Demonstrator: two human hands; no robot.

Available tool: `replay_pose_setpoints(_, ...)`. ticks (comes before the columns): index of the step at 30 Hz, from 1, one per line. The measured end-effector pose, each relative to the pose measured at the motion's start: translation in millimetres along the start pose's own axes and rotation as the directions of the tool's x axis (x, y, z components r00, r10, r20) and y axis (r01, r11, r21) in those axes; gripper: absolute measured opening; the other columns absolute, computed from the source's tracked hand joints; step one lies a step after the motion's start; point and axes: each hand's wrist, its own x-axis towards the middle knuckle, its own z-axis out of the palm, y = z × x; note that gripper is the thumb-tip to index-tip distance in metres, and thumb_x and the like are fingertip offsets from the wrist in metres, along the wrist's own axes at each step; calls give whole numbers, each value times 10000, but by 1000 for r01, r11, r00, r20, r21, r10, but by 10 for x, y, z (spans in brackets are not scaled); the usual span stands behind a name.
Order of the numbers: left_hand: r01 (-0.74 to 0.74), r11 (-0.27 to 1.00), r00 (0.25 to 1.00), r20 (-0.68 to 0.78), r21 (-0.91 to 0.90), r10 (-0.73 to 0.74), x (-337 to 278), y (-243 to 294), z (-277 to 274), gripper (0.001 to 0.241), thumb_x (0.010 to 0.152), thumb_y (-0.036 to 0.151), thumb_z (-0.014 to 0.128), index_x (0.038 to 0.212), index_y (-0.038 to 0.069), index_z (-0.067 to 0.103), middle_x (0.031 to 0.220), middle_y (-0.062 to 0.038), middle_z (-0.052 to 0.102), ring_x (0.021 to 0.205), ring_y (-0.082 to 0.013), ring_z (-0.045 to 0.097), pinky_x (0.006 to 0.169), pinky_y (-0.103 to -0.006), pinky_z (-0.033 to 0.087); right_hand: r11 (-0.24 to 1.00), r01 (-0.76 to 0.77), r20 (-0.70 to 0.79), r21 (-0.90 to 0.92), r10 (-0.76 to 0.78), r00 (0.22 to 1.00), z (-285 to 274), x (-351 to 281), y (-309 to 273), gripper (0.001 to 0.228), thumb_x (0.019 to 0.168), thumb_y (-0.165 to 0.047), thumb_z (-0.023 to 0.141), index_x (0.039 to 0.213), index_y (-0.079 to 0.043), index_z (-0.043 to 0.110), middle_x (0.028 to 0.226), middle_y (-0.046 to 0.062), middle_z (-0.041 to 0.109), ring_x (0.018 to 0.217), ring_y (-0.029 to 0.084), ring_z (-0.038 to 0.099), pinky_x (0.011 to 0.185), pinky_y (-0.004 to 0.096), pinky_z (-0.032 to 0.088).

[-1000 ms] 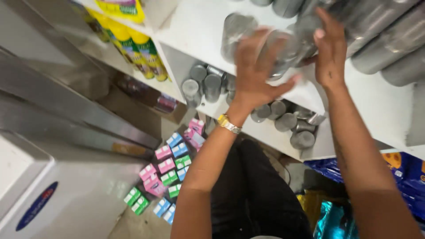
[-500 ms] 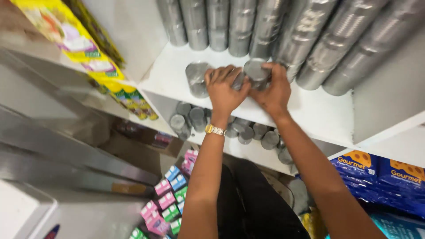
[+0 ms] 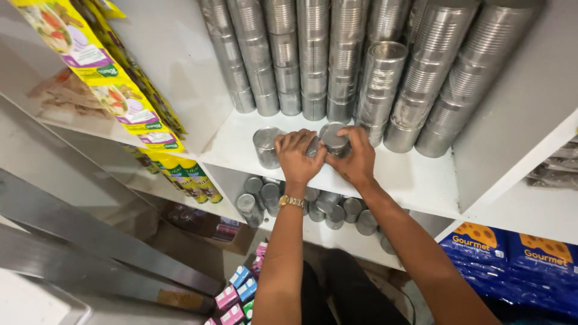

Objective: Organizing and stacking metal cans on a grocery store shelf.

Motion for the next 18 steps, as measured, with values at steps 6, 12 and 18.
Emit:
replay_pose_setpoints(6, -4, 1000, 1000, -11, -11, 4, -8, -26, 29, 264, 811, 274, 750, 974, 70, 788, 1040, -97, 753, 1011, -277, 664, 1026, -470, 408, 998, -13, -88, -65, 8, 996, -36, 44, -98, 524, 657, -289, 926, 1023, -103, 601, 1038, 92, 625, 922, 324, 663, 735, 430, 543)
replay_pose_setpoints(12, -18, 1000, 1000, 12, -5, 18, -10, -98, 82, 298, 791, 287, 740, 990, 70, 785, 1054, -98, 754, 1021, -279, 661, 1029, -480, 396, 996, -4, -60, -86, -1, 998, -23, 36, -13, 510, 614, -306, 917, 976, -110, 616, 1012, 80, 640, 895, 311, 678, 706, 432, 548)
replay_pose_setpoints(18, -7, 1000, 999, 31, 4, 7, -65, -111, 70, 279, 826, 270, 718, 1019, 81, 789, 1072, -83, 757, 1034, -271, 660, 1044, -471, 402, 958, 265, -152, -106, -279, 948, -226, 304, -38, 550, 675, -364, 957, 1033, -92, 640, 1117, 134, 644, 963, 313, 695, 766, 429, 583)
